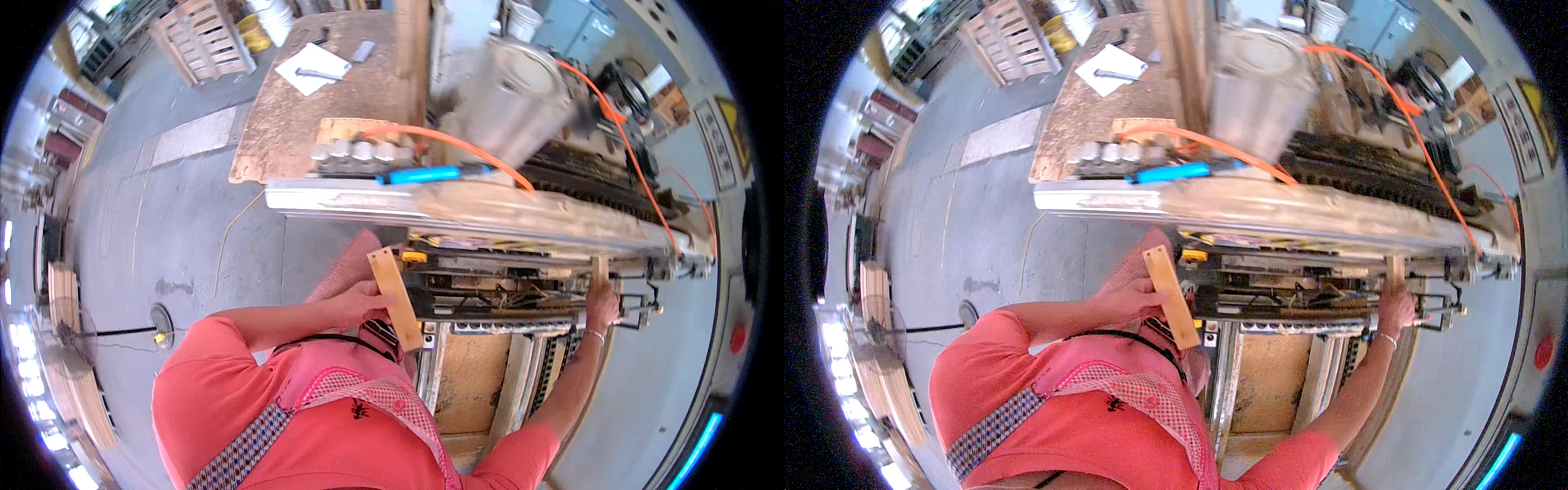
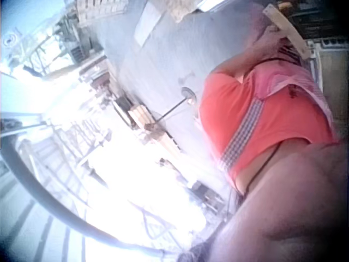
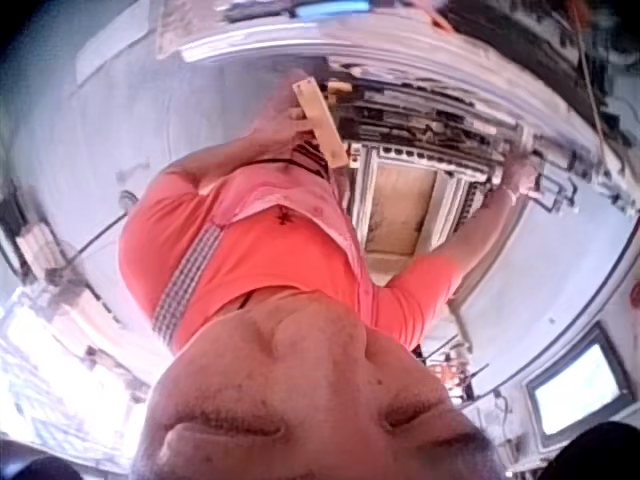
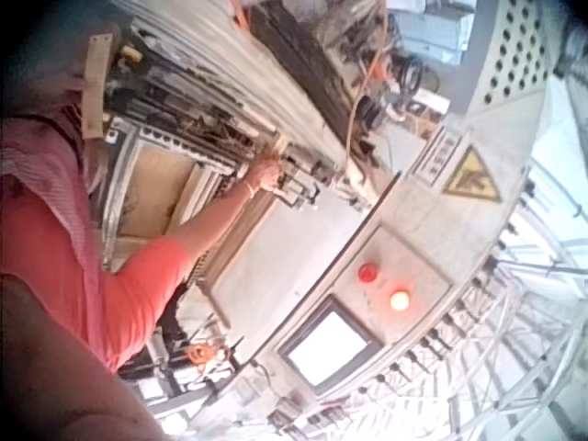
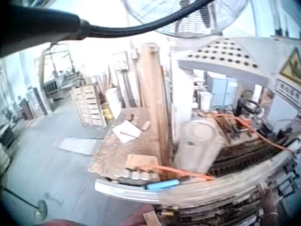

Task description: The person operates a woodworking machine, repeatedly picking up small wooden blocks and feeding them into the processing unit. They then retrieve the processed blocks and stack them on a nearby pile. The task involves continuous manual handling of the wood pieces and interaction with the machine's controls.

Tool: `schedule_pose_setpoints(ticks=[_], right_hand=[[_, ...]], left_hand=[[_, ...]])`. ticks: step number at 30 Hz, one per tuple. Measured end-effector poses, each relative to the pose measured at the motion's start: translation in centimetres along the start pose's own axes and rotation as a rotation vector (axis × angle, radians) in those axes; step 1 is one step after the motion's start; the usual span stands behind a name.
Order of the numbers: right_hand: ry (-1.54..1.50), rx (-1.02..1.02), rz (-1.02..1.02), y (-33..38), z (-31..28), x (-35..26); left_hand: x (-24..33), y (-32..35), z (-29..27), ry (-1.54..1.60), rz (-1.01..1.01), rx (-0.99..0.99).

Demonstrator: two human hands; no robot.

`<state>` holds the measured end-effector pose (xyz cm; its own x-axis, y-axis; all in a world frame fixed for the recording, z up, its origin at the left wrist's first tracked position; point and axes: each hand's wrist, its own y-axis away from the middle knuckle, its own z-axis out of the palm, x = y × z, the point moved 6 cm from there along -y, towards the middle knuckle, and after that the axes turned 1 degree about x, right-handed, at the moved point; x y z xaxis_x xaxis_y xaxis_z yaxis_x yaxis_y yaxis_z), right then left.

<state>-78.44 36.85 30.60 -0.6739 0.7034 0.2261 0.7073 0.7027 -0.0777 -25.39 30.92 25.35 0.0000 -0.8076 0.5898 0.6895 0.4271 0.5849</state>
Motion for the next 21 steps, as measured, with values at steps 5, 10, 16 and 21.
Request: schedule_pose_setpoints(ticks=[5,10,16,21], right_hand=[[0.035,-0.093,0.098,-0.1,0.7,0.6],[0.049,0.264,0.065,4.4,-2.5,-1.6],[-0.086,0.131,0.032,15.4,-4.0,-7.6],[-0.158,-0.024,0.187,25.3,-4.7,-8.7]], left_hand=[[6.0,2.1,-11.7,-0.215,0.325,0.375],[15.2,2.0,-25.5,-0.304,0.500,0.657],[22.0,-5.4,-40.0,-0.465,0.436,0.716],[23.2,-10.5,-46.0,-0.787,0.313,0.898]])
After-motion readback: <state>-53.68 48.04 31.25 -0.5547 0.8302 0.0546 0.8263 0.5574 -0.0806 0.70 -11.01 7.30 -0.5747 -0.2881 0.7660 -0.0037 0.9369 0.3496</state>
